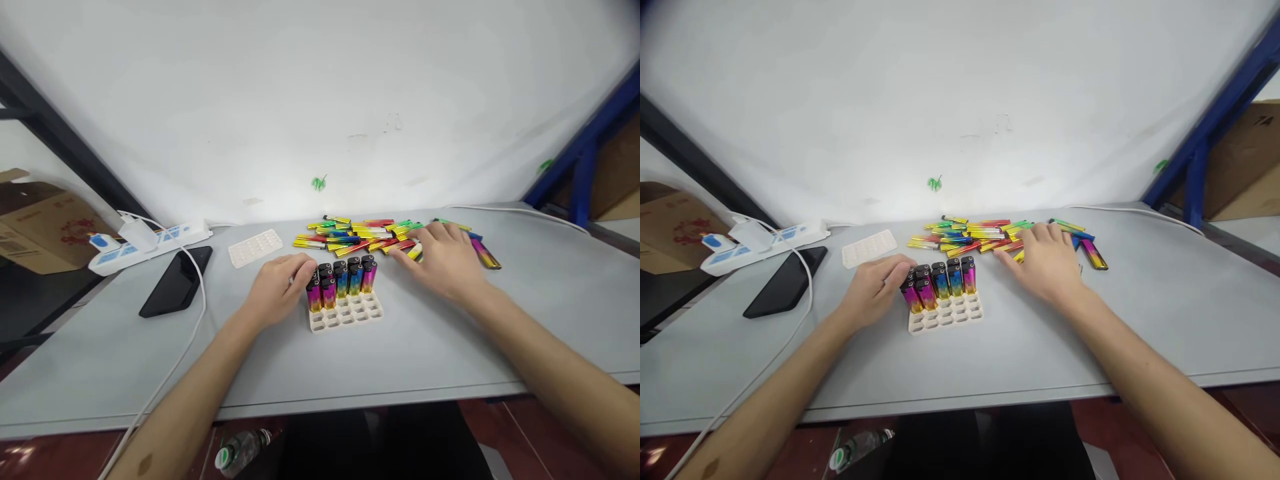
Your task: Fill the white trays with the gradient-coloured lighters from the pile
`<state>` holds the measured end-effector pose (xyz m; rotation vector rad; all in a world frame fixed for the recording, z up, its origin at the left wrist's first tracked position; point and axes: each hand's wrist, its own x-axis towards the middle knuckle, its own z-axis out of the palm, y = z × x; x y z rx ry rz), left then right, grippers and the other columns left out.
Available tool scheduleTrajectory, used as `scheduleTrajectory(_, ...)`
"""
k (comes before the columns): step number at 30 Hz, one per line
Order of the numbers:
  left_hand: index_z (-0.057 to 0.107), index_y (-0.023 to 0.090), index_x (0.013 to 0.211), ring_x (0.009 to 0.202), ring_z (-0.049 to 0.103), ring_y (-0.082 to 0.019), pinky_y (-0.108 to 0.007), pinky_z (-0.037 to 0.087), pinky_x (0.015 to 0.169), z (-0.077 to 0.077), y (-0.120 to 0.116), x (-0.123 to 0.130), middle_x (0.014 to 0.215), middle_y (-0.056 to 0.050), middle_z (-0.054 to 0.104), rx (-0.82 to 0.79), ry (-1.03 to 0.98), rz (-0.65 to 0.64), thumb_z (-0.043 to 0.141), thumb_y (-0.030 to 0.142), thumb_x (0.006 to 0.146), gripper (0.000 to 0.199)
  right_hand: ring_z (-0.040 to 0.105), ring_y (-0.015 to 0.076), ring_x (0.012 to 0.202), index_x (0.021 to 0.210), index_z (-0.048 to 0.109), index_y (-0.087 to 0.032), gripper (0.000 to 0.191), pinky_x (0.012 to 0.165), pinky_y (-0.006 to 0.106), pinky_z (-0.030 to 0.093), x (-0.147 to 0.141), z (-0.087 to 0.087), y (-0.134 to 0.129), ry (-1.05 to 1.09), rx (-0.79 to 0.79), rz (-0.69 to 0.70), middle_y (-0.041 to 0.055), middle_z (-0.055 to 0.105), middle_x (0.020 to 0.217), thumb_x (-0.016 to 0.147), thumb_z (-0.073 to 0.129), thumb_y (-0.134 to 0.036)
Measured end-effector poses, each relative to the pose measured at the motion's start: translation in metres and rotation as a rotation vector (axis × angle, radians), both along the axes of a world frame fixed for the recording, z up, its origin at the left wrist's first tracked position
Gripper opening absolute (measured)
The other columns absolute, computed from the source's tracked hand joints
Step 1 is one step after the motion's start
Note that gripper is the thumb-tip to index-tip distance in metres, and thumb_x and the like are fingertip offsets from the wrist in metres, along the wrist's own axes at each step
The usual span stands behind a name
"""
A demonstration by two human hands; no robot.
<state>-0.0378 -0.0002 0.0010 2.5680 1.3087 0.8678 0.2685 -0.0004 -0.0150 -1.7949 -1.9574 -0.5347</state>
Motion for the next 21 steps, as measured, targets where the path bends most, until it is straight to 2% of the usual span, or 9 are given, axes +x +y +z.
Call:
scheduleTrajectory(3,0.063,0.020,0.085,0.068,0.057,-0.016,-0.028,0.041,0.066,0.000,-0.001,-0.001,0.072,-0.001,0.064,-0.026,-0.015,-0.021,0.022,0.045,0.103,0.051,0.050,0.0415,0.116,0.122,0.062,-0.013,0.077,0.093,0.053,0.040,0.019,-0.007,0.006,0.004,-0.202,-0.077,0.0212,0.063,0.115,0.080,0.047,-0.076)
scheduleTrajectory(6,0.064,0.019,0.098,0.073,0.059,-0.017,-0.029,0.043,0.070,-0.001,-0.001,-0.003,0.078,-0.003,0.065,-0.058,-0.060,-0.088,0.018,0.050,0.102,0.055,0.048,0.0430,0.118,0.126,0.058,-0.013,0.077,0.093,0.054,0.040,0.022,-0.010,0.005,0.034,-0.317,-0.096,0.0217,0.063,0.113,0.079,0.049,-0.074)
scheduleTrajectory(9,0.058,0.020,0.116,0.088,0.062,-0.020,-0.030,0.046,0.077,-0.001,-0.001,-0.004,0.100,-0.006,0.068,-0.113,-0.066,-0.175,0.027,0.062,0.097,0.055,0.047,0.0434,0.119,0.127,0.057,-0.013,0.072,0.094,0.055,0.040,0.021,-0.009,0.003,0.079,-0.298,-0.096,0.0206,0.065,0.110,0.080,0.052,-0.067)
scheduleTrajectory(12,0.052,0.023,0.125,0.102,0.062,-0.025,-0.033,0.048,0.083,-0.001,-0.002,-0.001,0.119,-0.008,0.065,-0.182,-0.012,-0.142,0.054,0.066,0.086,0.058,0.045,0.0431,0.124,0.130,0.054,-0.014,0.073,0.098,0.055,0.041,0.021,-0.007,0.002,0.172,-0.191,-0.046,0.0198,0.060,0.118,0.075,0.061,-0.063)
scheduleTrajectory(14,0.047,0.025,0.129,0.107,0.062,-0.026,-0.034,0.049,0.086,-0.001,-0.003,0.001,0.124,-0.008,0.063,-0.210,0.000,-0.096,0.065,0.062,0.080,0.064,0.052,0.0391,0.118,0.136,0.048,-0.016,0.079,0.096,0.052,0.046,0.021,-0.008,0.002,0.332,-0.148,0.024,0.0186,0.053,0.127,0.072,0.069,-0.058)
scheduleTrajectory(16,0.044,0.027,0.133,0.107,0.063,-0.025,-0.033,0.050,0.085,0.000,-0.005,0.004,0.124,-0.007,0.064,-0.225,-0.015,-0.078,0.067,0.058,0.080,0.065,0.064,0.0313,0.101,0.143,0.041,-0.019,0.085,0.090,0.048,0.053,0.019,-0.009,0.001,0.542,-0.151,0.098,0.0183,0.043,0.134,0.070,0.074,-0.049)
scheduleTrajectory(18,0.044,0.028,0.133,0.100,0.066,-0.023,-0.031,0.051,0.080,0.000,-0.006,0.005,0.120,-0.005,0.065,-0.244,-0.029,-0.066,0.067,0.056,0.081,0.063,0.068,0.0243,0.085,0.145,0.038,-0.022,0.088,0.085,0.045,0.058,0.015,-0.010,0.001,0.711,-0.176,0.152,0.0186,0.036,0.138,0.068,0.077,-0.040)
scheduleTrajectory(21,0.046,0.030,0.130,0.084,0.067,-0.019,-0.028,0.051,0.071,0.000,-0.007,0.006,0.114,-0.002,0.068,-0.272,-0.044,-0.053,0.068,0.053,0.080,0.059,0.069,0.0226,0.084,0.144,0.034,-0.024,0.088,0.084,0.043,0.058,0.006,-0.010,-0.001,0.857,-0.263,0.212,0.0158,0.046,0.131,0.068,0.078,-0.033)
